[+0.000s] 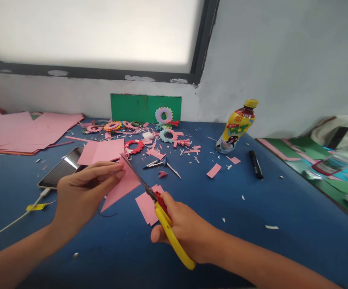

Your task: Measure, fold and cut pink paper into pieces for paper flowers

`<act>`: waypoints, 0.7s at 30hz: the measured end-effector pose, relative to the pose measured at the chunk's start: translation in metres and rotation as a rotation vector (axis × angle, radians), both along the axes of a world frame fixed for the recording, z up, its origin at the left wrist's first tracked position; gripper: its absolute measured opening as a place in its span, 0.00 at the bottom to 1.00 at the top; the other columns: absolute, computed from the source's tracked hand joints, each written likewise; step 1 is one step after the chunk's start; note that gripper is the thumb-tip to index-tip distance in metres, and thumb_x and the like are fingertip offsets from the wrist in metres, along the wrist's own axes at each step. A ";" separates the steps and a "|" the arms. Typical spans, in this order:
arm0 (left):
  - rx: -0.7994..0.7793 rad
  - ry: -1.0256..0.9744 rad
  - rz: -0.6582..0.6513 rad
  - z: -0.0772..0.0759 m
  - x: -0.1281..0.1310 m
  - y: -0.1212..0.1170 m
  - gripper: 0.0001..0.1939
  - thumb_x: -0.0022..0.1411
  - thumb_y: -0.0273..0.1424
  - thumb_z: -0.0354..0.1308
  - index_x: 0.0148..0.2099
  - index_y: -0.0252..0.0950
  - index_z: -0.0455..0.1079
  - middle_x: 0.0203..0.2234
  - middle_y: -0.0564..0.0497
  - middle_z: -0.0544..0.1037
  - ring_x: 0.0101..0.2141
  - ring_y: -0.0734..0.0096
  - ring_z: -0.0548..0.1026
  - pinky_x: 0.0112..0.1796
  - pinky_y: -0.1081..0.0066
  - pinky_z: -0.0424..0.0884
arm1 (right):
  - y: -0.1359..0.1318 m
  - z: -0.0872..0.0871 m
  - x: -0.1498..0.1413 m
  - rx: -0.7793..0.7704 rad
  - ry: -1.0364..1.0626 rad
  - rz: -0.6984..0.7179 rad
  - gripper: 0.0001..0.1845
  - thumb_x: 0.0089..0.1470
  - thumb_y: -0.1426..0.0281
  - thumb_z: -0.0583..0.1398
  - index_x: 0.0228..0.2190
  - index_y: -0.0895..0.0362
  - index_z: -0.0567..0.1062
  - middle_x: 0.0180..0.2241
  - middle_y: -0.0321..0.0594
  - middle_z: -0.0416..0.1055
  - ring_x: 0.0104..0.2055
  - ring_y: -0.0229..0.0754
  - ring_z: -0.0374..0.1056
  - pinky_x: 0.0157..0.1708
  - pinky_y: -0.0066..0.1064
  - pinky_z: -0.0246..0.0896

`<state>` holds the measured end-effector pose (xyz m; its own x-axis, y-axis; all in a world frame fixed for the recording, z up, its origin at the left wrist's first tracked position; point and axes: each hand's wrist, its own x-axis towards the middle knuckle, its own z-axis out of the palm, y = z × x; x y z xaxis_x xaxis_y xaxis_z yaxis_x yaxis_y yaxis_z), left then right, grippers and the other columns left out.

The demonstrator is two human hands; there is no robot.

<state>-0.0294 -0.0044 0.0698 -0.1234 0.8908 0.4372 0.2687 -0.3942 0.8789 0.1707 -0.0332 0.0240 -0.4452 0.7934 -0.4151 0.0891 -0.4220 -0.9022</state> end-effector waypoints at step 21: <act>-0.035 -0.087 0.019 -0.001 0.001 0.000 0.07 0.48 0.24 0.62 0.31 0.40 0.77 0.30 0.54 0.79 0.30 0.76 0.75 0.26 0.83 0.69 | 0.005 0.017 -0.004 0.246 -0.220 0.105 0.06 0.52 0.66 0.55 0.28 0.55 0.62 0.20 0.28 0.62 0.15 0.27 0.49 0.15 0.19 0.46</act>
